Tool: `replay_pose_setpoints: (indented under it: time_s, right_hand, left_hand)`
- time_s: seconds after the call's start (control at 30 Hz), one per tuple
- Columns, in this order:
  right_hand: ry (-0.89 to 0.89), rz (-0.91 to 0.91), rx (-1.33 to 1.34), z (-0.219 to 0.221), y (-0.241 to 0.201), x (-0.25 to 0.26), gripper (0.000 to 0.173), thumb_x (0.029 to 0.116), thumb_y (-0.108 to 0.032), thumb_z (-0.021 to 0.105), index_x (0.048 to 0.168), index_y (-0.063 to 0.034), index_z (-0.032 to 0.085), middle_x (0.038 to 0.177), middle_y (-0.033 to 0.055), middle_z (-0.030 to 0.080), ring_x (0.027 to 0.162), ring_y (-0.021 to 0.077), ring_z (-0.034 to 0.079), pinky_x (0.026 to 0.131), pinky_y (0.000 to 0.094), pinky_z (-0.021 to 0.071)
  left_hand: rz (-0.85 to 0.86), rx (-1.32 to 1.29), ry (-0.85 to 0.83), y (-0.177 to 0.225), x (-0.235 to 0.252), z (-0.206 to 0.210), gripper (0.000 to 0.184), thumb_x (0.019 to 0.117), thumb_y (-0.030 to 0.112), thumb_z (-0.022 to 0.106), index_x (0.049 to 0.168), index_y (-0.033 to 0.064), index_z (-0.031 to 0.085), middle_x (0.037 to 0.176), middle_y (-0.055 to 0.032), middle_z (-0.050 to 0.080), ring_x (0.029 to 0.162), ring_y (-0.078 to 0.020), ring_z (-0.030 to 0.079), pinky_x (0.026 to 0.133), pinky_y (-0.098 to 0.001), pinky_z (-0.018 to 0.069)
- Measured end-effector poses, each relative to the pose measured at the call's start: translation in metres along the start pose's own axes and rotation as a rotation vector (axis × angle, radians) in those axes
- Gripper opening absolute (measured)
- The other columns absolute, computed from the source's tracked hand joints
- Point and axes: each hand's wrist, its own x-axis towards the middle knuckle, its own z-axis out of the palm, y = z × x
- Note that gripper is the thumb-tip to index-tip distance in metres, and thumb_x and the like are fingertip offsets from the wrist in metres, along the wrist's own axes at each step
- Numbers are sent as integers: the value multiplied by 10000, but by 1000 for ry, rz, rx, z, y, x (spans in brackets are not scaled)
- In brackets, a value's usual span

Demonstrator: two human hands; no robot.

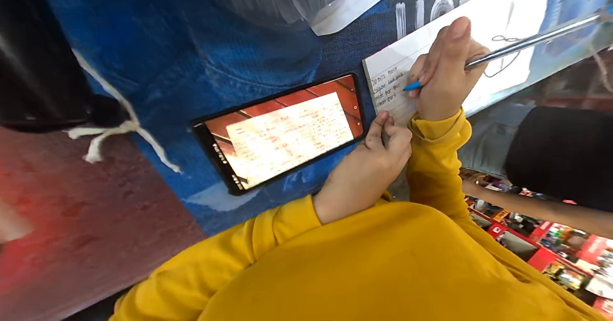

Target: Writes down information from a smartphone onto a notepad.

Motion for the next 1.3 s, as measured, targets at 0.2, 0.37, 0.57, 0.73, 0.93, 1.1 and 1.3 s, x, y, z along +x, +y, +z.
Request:
replay_pose_setpoints:
  time_s: [0.2,0.37,0.57,0.73,0.93,1.1,1.3]
  right_hand:
    - [31,-18,-30,1,2,-3,474,1035,-63,430,596,-232,489,522,-152,542,420,-51,520,378,134,434]
    - [46,-46,-56,2,4,-4,465,1009,-38,460,583,-224,477,531,-155,514,430,-59,497,398,130,425]
    - [47,-35,-34,1,5,-4,470,1016,-45,454,587,-235,488,524,-155,528,424,-49,508,395,139,435]
    - [-24,-7,24,-3,5,-1,467,1062,-105,394,644,-238,557,577,-158,595,476,-45,558,442,140,473]
    - [-98,-115,15,-8,16,7,208,1102,-178,437,969,-192,596,890,-147,675,778,-17,671,671,174,579]
    - [-255,-193,36,-16,22,12,204,951,-423,714,958,-222,682,1044,-132,619,950,-3,633,768,178,566]
    - [-170,-108,180,-9,13,2,481,1100,-269,412,675,-214,627,698,-148,630,548,-37,597,479,139,516]
  left_hand:
    - [14,-13,28,-2,0,-1,255,919,-141,550,1126,-15,628,1148,-198,616,1192,-391,608,936,-368,533]
    - [17,-1,28,-2,-1,0,246,926,-136,544,1123,-12,624,1143,-192,611,1195,-392,600,942,-364,529]
    - [-4,-37,32,0,0,0,224,928,-105,566,1118,-11,636,1134,-189,618,1181,-384,609,910,-353,540]
    - [-28,-54,7,0,0,-7,263,912,-153,555,1119,-16,642,1146,-177,648,1231,-378,598,992,-350,504]
    - [10,7,-24,-1,1,-7,277,919,-172,529,1113,-10,643,1092,-155,639,1124,-320,627,1140,-382,381]
    - [-49,-64,0,2,1,-7,230,912,-138,578,1089,-6,641,1077,-177,642,1101,-365,657,752,-313,568]
    - [-31,-48,-7,1,1,-5,223,912,-113,591,1098,0,641,1075,-165,636,1120,-354,643,759,-313,559]
